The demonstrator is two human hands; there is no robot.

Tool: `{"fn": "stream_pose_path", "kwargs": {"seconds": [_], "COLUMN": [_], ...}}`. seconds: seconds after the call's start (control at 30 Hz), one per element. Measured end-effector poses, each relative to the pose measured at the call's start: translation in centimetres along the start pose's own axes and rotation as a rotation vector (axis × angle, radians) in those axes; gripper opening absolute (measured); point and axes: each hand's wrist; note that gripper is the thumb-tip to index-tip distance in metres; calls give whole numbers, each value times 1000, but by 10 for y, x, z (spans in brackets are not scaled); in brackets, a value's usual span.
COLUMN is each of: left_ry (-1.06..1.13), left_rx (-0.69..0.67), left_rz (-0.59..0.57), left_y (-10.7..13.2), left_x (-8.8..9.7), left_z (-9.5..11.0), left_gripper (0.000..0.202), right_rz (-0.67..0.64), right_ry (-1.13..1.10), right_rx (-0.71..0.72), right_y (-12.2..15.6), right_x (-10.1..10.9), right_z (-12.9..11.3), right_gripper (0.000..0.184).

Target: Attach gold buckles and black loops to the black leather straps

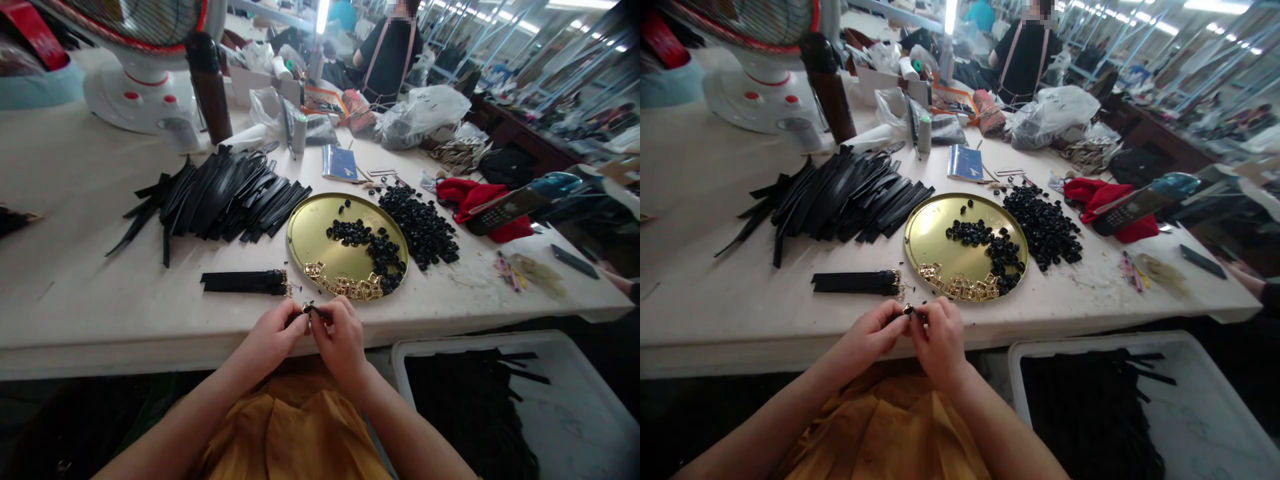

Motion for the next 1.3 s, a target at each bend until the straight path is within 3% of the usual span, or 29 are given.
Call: {"fn": "stream_pose_path", "kwargs": {"seconds": [0.1, 0.27, 0.37, 0.43, 0.5, 0.53, 0.67, 0.73, 0.8, 0.9, 1.07, 1.3], "left_ry": [23, 15, 64, 71, 20, -10, -65, -77, -79, -80, -99, -81], "left_rx": [2, 34, 17, 10, 33, 49, 76, 69, 65, 62, 39, 20], "left_rz": [6, 23, 62, 7, -42, -34, 75, 96, 94, 58, 46, 29], "left_y": [-6, -17, -24, -26, -25, -24, -17, -14, -11, -10, -3, 15], "left_x": [2, 9, 9, 7, 7, 8, 16, 17, 15, 7, 0, -2], "left_z": [-2, -5, -7, -8, -9, -9, -13, -16, -17, -17, -12, -16], "left_gripper": [25, 32, 30, 33, 32, 31, 31, 31, 32, 32, 31, 33], "right_rz": [6, -237, -305, -379, -367, -294, 171, 213, 95, -82, -130, -196], "right_ry": [85, -359, -336, -267, -188, -141, 350, 460, 637, 798, 882, 863], "right_rx": [30, -103, -61, -37, -56, -93, -235, -284, -361, -427, -447, -425], "right_y": [-5, -12, -12, -16, -25, -31, -52, -56, -57, -59, -69, -70], "right_x": [1, 6, 11, 21, 42, 58, 138, 172, 189, 189, 173, 174], "right_z": [4, 4, 3, 9, 24, 35, 83, 100, 110, 115, 116, 113], "right_gripper": [10, 19, 25, 25, 23, 24, 29, 28, 24, 18, 13, 19]}}
Point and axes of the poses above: each hand's wrist, its own y-axis away from the middle knuckle, its own x-axis out of the back of the hand, z = x × y, and after that the axes turned 14 degrees about -z, right-handed
